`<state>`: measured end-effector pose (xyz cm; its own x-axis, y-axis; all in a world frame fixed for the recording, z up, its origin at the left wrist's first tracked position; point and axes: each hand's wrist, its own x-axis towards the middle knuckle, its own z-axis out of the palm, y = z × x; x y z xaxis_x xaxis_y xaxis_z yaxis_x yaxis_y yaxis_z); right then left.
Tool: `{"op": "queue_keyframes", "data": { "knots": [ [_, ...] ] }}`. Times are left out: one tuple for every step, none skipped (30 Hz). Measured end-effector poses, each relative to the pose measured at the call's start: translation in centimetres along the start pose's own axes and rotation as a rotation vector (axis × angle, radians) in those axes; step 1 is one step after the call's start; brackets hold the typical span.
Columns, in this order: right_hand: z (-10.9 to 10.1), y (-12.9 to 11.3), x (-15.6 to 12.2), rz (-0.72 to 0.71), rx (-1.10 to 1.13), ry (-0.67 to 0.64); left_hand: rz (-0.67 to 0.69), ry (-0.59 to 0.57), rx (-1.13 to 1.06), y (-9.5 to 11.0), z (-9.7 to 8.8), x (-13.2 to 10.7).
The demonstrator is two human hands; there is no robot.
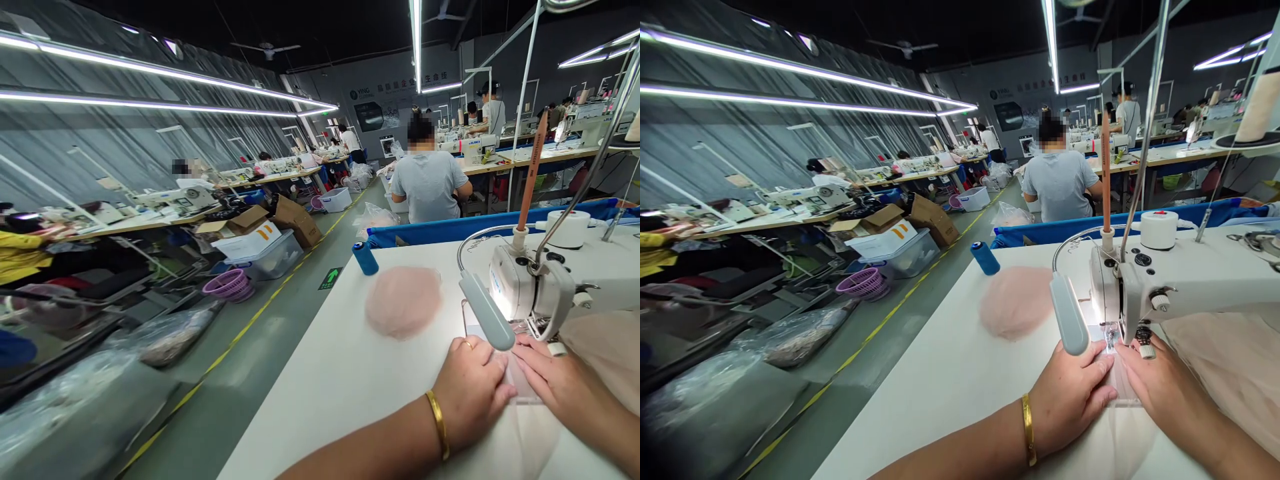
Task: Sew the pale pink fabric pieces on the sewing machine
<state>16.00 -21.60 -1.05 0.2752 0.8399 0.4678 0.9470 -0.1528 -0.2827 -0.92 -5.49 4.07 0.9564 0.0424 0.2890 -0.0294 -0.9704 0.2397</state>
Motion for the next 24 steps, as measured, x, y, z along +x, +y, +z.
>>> {"op": "queue_keyframes", "data": {
  "knots": [
    [-0.3,0.1,-0.2,-0.017,0.032,-0.032,0.017,-0.022,-0.007,-0.1,-0.5,-0.1],
    [-0.8,0.3,-0.4,-0.035,0.061,-0.072,0.043,-0.048,-0.014,-0.1,-1.1,-0.3],
    [-1.4,0.4,-0.7,-0.055,0.091,-0.113,0.079,-0.080,-0.018,-0.2,-1.7,-0.5],
    [-2.1,0.4,-0.9,-0.068,0.121,-0.167,0.120,-0.115,-0.021,-0.3,-2.2,-0.7],
    [-2.8,0.4,-1.1,-0.074,0.152,-0.231,0.158,-0.151,-0.022,-0.4,-2.6,-0.9],
    [-3.4,0.4,-1.2,-0.076,0.181,-0.300,0.184,-0.182,-0.021,-0.4,-2.9,-1.1],
    [-4.0,0.3,-1.2,-0.083,0.204,-0.366,0.198,-0.206,-0.022,-0.5,-3.1,-1.3],
    [-4.4,0.2,-1.1,-0.091,0.220,-0.422,0.197,-0.216,-0.028,-0.5,-3.1,-1.3],
    [-4.6,0.0,-1.0,-0.098,0.232,-0.460,0.186,-0.212,-0.038,-0.5,-3.0,-1.3],
    [-4.8,-0.2,-0.8,-0.105,0.242,-0.468,0.176,-0.200,-0.056,-0.6,-2.7,-1.2],
    [-4.8,-0.4,-0.5,-0.115,0.253,-0.455,0.168,-0.185,-0.081,-0.6,-2.4,-1.0],
    [-4.7,-0.6,-0.3,-0.123,0.263,-0.425,0.153,-0.165,-0.112,-0.7,-2.0,-0.8],
    [-4.7,-0.9,0.0,-0.127,0.272,-0.388,0.129,-0.142,-0.150,-0.8,-1.6,-0.5],
    [-4.6,-1.0,0.3,-0.120,0.275,-0.343,0.093,-0.115,-0.194,-0.9,-1.3,-0.2],
    [-4.5,-1.2,0.5,-0.102,0.273,-0.293,0.052,-0.087,-0.241,-1.0,-0.9,0.2],
    [-4.4,-1.4,0.6,-0.074,0.269,-0.235,0.008,-0.055,-0.287,-1.1,-0.7,0.5],
    [-4.4,-1.5,0.8,-0.041,0.264,-0.172,-0.028,-0.024,-0.327,-1.1,-0.5,0.9],
    [-4.3,-1.6,0.8,-0.007,0.259,-0.100,-0.048,0.002,-0.359,-1.1,-0.3,1.2],
    [-4.2,-1.8,0.9,0.026,0.256,-0.033,-0.058,0.020,-0.382,-1.0,-0.2,1.6],
    [-4.1,-1.9,1.0,0.054,0.253,0.029,-0.064,0.030,-0.401,-1.0,-0.2,1.9],
    [-3.9,-2.0,1.0,0.081,0.248,0.075,-0.071,0.032,-0.415,-1.0,-0.1,2.2],
    [-3.8,-2.2,1.1,0.106,0.242,0.111,-0.083,0.031,-0.427,-1.1,0.0,2.4],
    [-3.7,-2.4,1.2,0.132,0.239,0.134,-0.095,0.026,-0.437,-1.2,0.0,2.6],
    [-3.5,-2.5,1.3,0.157,0.240,0.152,-0.108,0.024,-0.446,-1.4,0.1,2.8]
  ]
}}
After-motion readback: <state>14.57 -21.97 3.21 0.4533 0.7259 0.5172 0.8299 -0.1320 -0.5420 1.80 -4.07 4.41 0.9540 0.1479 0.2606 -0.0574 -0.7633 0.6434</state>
